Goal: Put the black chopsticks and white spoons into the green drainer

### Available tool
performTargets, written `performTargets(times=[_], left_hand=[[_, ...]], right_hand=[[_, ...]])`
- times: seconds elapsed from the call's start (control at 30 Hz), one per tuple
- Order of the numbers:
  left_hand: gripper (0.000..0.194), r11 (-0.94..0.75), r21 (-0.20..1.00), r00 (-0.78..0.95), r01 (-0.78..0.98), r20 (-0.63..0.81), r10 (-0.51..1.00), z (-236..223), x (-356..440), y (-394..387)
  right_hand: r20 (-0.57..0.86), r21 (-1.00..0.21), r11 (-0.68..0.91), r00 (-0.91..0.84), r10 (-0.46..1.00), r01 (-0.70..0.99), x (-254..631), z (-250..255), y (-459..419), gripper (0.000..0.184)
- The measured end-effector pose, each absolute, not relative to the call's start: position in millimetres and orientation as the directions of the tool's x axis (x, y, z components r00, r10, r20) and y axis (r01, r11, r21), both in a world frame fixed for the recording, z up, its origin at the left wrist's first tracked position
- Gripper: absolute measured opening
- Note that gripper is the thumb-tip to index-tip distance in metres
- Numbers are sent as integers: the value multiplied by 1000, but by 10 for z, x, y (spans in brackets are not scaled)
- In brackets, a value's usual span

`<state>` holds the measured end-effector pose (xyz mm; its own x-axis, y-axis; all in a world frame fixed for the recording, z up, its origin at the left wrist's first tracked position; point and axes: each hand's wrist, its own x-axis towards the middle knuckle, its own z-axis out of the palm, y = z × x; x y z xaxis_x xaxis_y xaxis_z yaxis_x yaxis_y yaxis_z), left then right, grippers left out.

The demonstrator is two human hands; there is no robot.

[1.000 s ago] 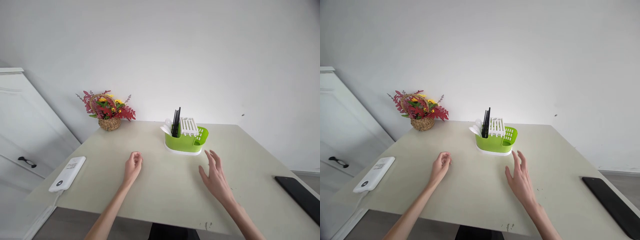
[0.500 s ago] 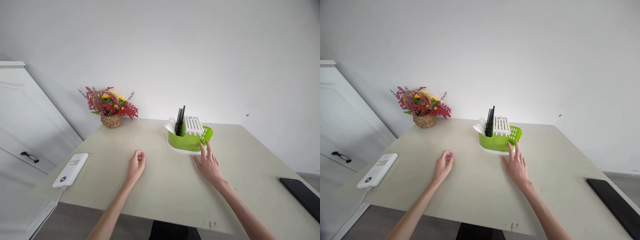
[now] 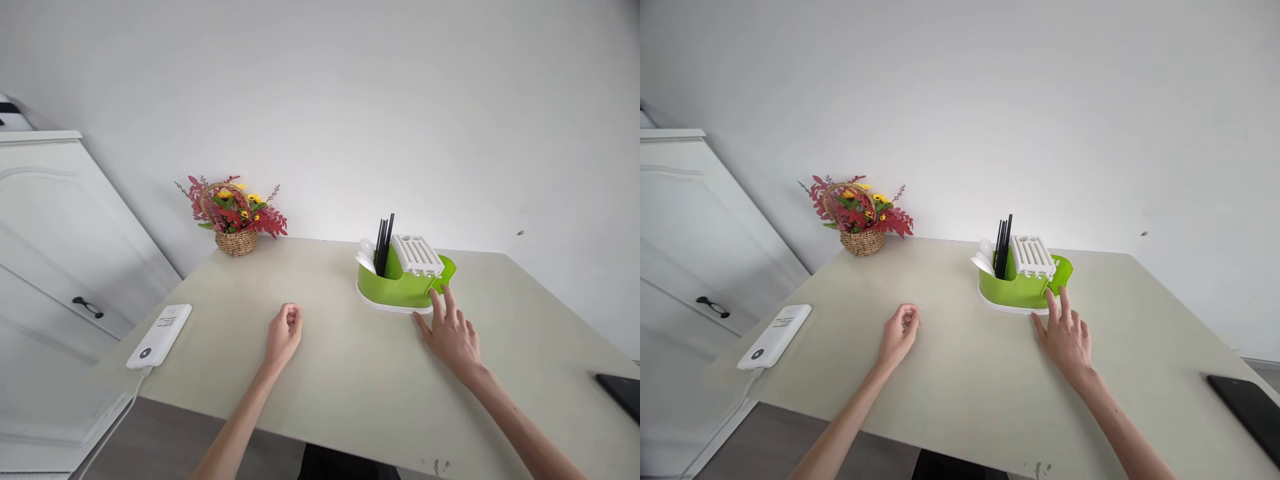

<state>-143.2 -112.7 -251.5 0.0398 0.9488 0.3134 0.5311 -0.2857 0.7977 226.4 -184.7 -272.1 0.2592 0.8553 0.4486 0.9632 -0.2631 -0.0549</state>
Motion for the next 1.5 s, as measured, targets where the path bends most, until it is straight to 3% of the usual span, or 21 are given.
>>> performTargets(times=[0.37,1.03,1.17,1.27,1.37,1.5], left_hand=[[19,-272,787,63,554,287,956,-2464,-1404,-1137],[19,-277,701,108,657,277,955,-2385,-1357,-1123],[20,-295,679,140,672,275,951,-2373,-1350,-1115],[20,-313,666,147,677,294,944,-2363,-1343,-1116],[19,-346,650,169,677,321,932,-2359,-1345,-1119],[21,-386,633,196,671,351,916,-2368,-1366,-1122]], right_hand=[[417,-25,-372,348,840,928,2900,-2728,-1949,74],[179,-185,-544,573,800,818,4300,-2612,-1805,82],[134,-339,-551,619,774,763,4240,-2581,-1806,92],[185,-477,-511,651,737,715,3988,-2684,-1896,99],[212,-500,-471,630,747,727,3662,-2855,-2048,99],[236,-449,-377,514,824,810,3292,-3024,-2245,81]])
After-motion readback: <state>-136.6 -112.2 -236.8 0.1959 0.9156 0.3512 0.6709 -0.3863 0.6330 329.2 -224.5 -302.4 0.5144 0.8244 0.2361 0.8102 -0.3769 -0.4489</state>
